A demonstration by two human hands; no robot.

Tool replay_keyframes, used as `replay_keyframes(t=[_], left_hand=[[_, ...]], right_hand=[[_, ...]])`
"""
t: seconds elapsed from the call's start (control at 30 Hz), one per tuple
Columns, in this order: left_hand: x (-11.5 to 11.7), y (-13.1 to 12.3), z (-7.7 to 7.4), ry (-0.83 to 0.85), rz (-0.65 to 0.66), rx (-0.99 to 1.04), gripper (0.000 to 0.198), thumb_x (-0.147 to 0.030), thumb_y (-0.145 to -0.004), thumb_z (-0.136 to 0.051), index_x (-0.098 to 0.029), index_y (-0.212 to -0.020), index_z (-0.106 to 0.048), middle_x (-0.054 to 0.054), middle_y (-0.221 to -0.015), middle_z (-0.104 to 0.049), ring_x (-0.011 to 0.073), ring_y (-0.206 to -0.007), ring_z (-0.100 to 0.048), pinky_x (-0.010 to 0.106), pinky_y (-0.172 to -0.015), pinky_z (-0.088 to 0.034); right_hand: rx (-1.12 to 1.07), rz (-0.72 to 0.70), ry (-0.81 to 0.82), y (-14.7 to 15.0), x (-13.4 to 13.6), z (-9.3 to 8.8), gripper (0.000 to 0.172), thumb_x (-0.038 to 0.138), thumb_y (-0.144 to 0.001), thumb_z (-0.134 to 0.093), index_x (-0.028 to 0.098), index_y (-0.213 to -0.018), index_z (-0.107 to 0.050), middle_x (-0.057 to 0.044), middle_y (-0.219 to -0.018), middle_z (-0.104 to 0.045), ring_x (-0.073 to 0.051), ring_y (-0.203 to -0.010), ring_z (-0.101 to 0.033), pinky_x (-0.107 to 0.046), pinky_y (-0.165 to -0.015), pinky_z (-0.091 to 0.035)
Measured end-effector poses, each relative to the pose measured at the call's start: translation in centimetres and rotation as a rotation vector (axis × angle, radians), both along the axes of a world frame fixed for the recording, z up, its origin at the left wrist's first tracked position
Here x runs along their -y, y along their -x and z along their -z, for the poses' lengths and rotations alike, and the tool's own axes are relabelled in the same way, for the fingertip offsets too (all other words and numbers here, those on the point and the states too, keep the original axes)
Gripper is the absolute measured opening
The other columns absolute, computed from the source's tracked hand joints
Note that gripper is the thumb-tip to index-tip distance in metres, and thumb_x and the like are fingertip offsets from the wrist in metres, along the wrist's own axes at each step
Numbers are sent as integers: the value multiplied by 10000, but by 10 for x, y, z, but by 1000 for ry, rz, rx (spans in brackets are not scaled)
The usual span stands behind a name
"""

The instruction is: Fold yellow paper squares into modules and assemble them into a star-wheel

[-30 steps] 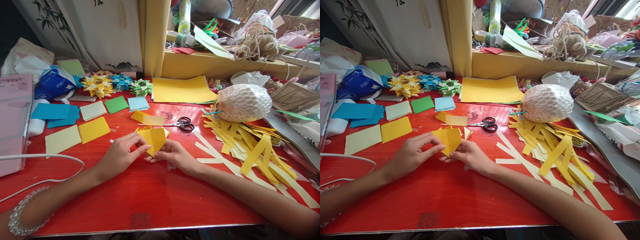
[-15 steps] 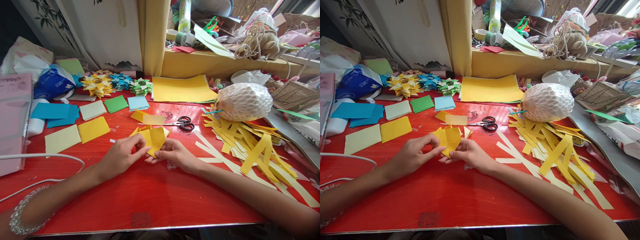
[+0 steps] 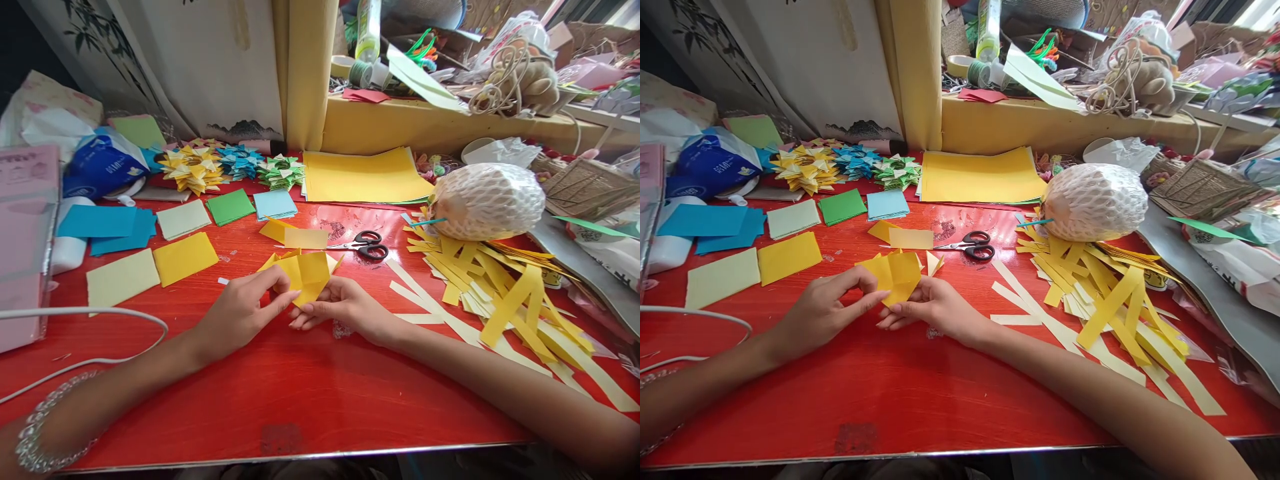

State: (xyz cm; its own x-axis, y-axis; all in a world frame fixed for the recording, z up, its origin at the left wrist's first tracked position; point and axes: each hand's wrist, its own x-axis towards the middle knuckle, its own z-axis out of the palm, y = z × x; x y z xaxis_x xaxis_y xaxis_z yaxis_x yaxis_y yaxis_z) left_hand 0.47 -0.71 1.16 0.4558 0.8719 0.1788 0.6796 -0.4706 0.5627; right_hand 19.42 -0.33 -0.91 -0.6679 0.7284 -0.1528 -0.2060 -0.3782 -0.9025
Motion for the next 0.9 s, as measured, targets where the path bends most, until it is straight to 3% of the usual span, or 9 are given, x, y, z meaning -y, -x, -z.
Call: replay_keyframes(t=[0.23, 0.43, 0.63, 0.9], left_hand=[[0, -2, -2, 110, -53, 93, 186, -356, -840, -486, -202, -743, -448, -66, -654, -506, 73, -575, -462, 158, -520, -349], [1, -1, -1, 192, -49, 175, 151, -366, -838, -499, -238, -906, -457, -57, -790, -581, 93, -718, -549, 167, -616, -399], [3, -2, 1, 205, -92, 264, 144, -337, -859, -472, -254, -970, -434, -31, -896, -585, 119, -845, -574, 188, -680, -432], [-1, -1, 0, 162, -41, 212, 195, -295, -885, -406, -245, -1074, -417, 5, -915, -557, 147, -871, -556, 256, -731, -438]], right_hand=[[19, -21, -2, 0, -2, 3, 218, 270, -737, -646, 108, -865, -578, -62, -775, -671, -157, -734, -669, -296, -727, -531], [80, -53, -41, -3, 0, 2, 274, 308, -756, -624, 116, -934, -544, -84, -836, -671, -182, -745, -674, -292, -676, -531], [106, -57, -35, -2, 1, -1, 265, 324, -753, -622, 97, -875, -562, -100, -834, -681, -183, -735, -678, -297, -682, -528], [104, 101, -31, 0, 3, -3, 234, 314, -775, -595, 106, -877, -566, -41, -671, -666, -127, -568, -654, -228, -566, -527]])
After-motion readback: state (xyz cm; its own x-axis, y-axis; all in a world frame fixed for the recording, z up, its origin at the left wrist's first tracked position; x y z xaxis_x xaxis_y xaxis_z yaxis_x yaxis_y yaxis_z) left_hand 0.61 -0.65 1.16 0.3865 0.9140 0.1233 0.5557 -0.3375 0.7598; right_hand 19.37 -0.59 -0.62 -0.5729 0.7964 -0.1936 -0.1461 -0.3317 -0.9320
